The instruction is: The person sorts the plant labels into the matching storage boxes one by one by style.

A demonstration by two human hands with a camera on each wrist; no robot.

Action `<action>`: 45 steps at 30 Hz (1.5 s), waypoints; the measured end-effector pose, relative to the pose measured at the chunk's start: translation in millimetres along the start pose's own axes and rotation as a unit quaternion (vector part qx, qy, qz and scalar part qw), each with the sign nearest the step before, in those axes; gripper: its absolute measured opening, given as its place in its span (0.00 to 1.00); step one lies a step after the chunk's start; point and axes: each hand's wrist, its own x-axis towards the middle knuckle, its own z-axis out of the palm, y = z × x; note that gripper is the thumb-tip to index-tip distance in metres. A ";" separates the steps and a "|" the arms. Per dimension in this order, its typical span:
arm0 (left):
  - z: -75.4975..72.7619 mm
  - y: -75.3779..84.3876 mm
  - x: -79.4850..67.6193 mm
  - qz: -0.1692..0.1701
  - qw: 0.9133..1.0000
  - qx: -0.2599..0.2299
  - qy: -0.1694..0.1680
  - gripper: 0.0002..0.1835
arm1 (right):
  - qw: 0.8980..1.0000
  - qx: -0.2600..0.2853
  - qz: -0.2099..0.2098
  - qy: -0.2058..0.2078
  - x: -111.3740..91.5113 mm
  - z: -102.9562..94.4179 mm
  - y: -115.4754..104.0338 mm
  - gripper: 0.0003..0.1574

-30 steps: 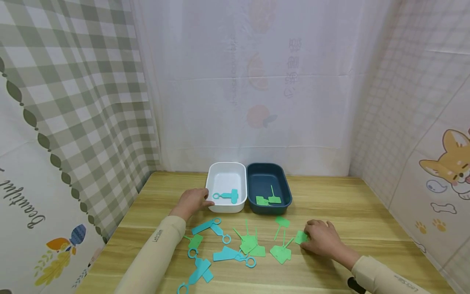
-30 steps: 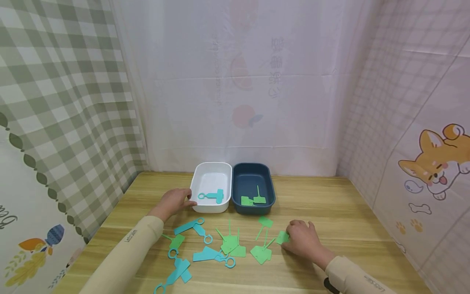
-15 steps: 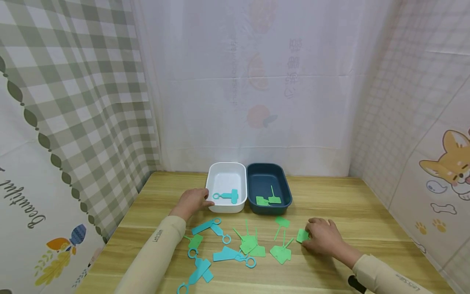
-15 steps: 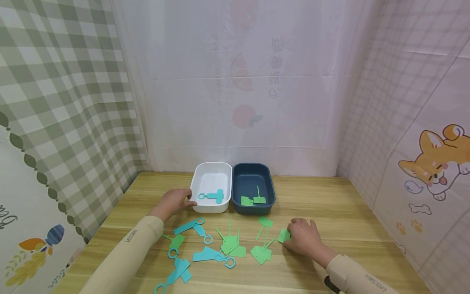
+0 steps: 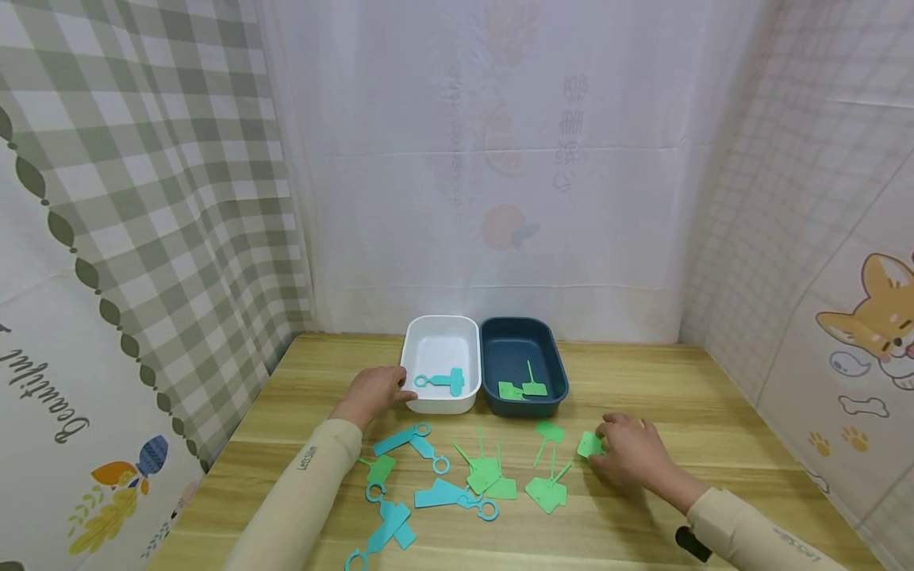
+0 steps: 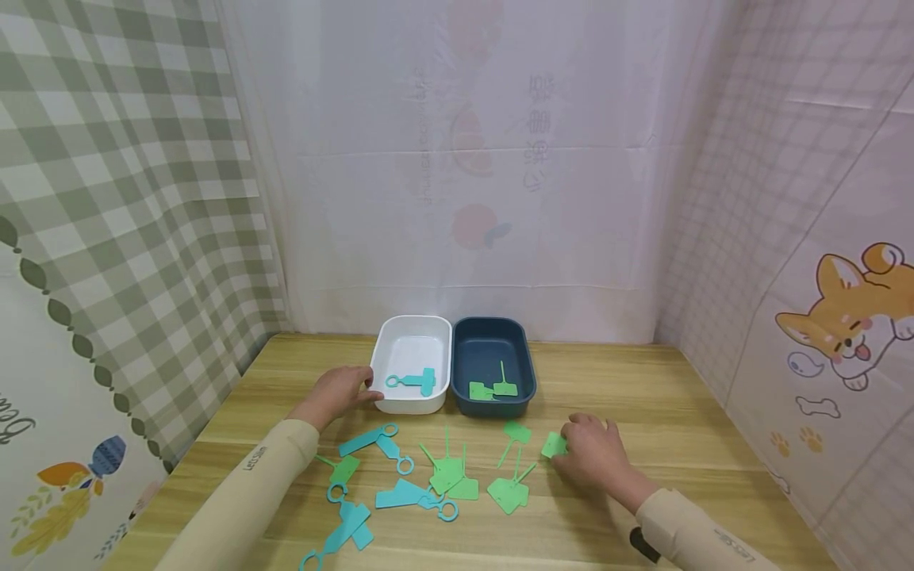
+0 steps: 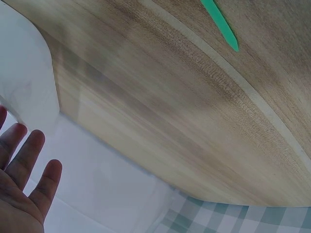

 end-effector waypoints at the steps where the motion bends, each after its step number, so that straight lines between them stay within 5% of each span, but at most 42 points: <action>1: 0.0 0.0 0.1 0.000 1.000 0.000 0.000 0.19 | 1.000 0.000 0.000 0.000 0.6 -0.8 0.0 0.24; 45: -2.1 0.3 -1.1 0.003 1.000 -0.008 -0.003 0.19 | 0.996 0.032 0.033 0.070 47.3 -27.7 -0.2 0.24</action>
